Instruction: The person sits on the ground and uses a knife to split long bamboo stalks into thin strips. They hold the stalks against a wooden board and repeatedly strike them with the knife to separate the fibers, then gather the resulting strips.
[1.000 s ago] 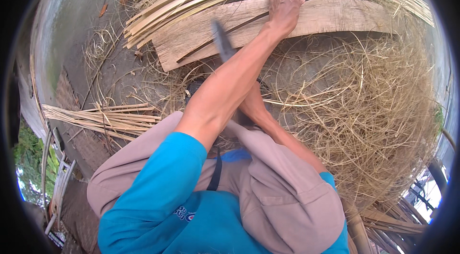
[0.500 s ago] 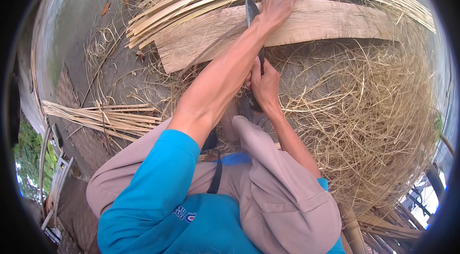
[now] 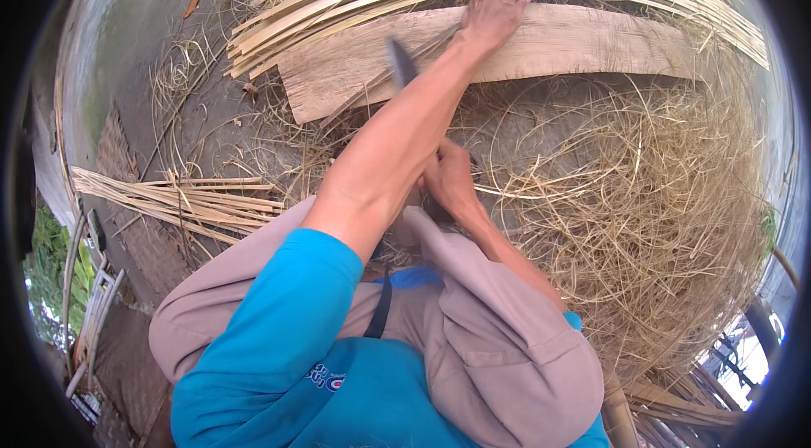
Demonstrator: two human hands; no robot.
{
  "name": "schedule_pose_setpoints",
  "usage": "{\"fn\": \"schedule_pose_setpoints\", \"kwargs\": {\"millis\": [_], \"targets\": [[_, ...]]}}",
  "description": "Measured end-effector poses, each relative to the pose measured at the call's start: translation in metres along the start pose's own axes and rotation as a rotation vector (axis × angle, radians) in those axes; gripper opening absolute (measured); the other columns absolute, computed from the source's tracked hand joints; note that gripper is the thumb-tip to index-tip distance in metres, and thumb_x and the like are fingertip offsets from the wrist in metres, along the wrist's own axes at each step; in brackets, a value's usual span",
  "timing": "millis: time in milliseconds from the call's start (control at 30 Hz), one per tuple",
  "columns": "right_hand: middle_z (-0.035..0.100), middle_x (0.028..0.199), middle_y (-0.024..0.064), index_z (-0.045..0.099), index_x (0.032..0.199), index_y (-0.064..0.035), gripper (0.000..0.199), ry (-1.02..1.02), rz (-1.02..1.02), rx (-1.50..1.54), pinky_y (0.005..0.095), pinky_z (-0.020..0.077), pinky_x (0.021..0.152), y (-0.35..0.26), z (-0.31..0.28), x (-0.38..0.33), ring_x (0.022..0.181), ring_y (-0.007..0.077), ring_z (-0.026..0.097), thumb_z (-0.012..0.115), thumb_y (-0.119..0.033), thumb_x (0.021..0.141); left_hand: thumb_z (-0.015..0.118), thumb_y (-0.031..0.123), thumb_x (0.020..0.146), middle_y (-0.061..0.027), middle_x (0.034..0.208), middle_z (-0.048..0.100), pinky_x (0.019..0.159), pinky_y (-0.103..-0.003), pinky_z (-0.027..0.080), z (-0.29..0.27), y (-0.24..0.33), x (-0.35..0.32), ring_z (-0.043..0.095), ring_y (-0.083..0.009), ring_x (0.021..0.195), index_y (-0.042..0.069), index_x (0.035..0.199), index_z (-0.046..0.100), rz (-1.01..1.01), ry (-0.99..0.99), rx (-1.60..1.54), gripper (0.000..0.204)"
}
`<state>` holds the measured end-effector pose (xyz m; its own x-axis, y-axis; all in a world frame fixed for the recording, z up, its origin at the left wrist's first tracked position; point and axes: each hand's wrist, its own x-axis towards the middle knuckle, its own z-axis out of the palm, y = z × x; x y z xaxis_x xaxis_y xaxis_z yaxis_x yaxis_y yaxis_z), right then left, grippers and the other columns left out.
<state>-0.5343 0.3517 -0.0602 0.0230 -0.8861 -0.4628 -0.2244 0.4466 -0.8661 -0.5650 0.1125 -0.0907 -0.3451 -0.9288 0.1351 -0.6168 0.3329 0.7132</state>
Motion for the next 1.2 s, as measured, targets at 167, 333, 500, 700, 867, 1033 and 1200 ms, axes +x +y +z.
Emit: {"fn": "schedule_pose_setpoints", "kwargs": {"millis": [167, 333, 500, 700, 867, 1033, 1200], "targets": [[0.065, 0.068, 0.0217, 0.066, 0.101, 0.0074, 0.027, 0.031, -0.259, -0.188, 0.039, 0.0502, 0.056, 0.009, -0.001, 0.003, 0.06, 0.0199, 0.068, 0.056, -0.018, 0.099, 0.053, 0.026, 0.104, -0.0105, 0.071, 0.063, 0.079, -0.048, 0.053, 0.002, -0.002, 0.001, 0.062, -0.0291, 0.069, 0.005, 0.083, 0.063, -0.074, 0.011, -0.132, 0.031], [0.066, 0.066, 0.0144, 0.066, 0.099, 0.0059, 0.031, 0.101, 0.021, 0.155, 0.0373, 0.0509, 0.052, 0.003, -0.009, 0.011, 0.054, 0.0183, 0.065, 0.058, -0.024, 0.101, 0.053, 0.026, 0.104, -0.0115, 0.071, 0.063, 0.075, -0.048, 0.053, 0.003, -0.007, -0.002, 0.062, -0.0278, 0.067, 0.006, 0.087, 0.065, 0.004, 0.071, -0.043, 0.029], [0.065, 0.066, 0.0107, 0.064, 0.095, 0.0042, 0.034, -0.186, -0.308, -0.207, 0.0343, 0.0505, 0.051, 0.017, 0.027, -0.018, 0.052, 0.0166, 0.063, 0.057, -0.028, 0.103, 0.052, 0.024, 0.104, -0.0115, 0.068, 0.062, 0.085, -0.05, 0.053, -0.008, -0.001, 0.002, 0.065, -0.029, 0.07, 0.007, 0.092, 0.066, -0.065, -0.055, -0.061, 0.025], [0.063, 0.066, 0.0073, 0.061, 0.09, 0.0017, 0.039, -0.246, -0.108, -0.078, 0.0307, 0.0487, 0.048, 0.01, 0.005, -0.001, 0.05, 0.0142, 0.06, 0.055, -0.033, 0.105, 0.057, 0.025, 0.102, -0.01, 0.083, 0.065, 0.103, -0.061, 0.041, -0.005, 0.005, -0.016, 0.067, -0.0282, 0.086, 0.009, 0.102, 0.065, 0.017, 0.039, -0.011, 0.018], [0.061, 0.064, 0.0053, 0.059, 0.087, -0.0006, 0.044, -0.057, 0.2, 0.19, 0.0281, 0.0473, 0.046, -0.012, -0.037, 0.011, 0.048, 0.0125, 0.058, 0.054, -0.04, 0.106, 0.057, 0.035, 0.102, -0.0161, 0.106, 0.069, 0.107, -0.06, 0.04, -0.061, 0.008, -0.024, 0.066, -0.031, 0.108, 0.01, 0.129, 0.065, 0.059, -0.2, 0.001, 0.038], [0.06, 0.064, 0.005, 0.059, 0.088, -0.0031, 0.045, 0.191, 0.165, 0.328, 0.0257, 0.0476, 0.045, 0.006, -0.07, -0.022, 0.049, 0.0113, 0.058, 0.059, -0.046, 0.103, 0.049, 0.043, 0.105, -0.0207, 0.147, 0.054, 0.106, -0.054, 0.05, -0.228, 0.007, 0.016, 0.066, -0.029, 0.119, 0.003, 0.141, 0.057, 0.0, -0.923, 0.301, 0.054], [0.059, 0.068, 0.0031, 0.058, 0.099, -0.0057, 0.029, 0.238, 0.148, 0.241, 0.0278, 0.0481, 0.046, 0.008, -0.098, -0.065, 0.053, 0.0114, 0.059, 0.066, -0.033, 0.1, 0.054, 0.042, 0.104, -0.0216, 0.138, 0.062, 0.101, -0.054, 0.053, -0.352, -0.006, -0.048, 0.065, -0.0348, 0.119, 0.006, 0.137, 0.061, 0.039, -0.937, 0.596, 0.05]]}}
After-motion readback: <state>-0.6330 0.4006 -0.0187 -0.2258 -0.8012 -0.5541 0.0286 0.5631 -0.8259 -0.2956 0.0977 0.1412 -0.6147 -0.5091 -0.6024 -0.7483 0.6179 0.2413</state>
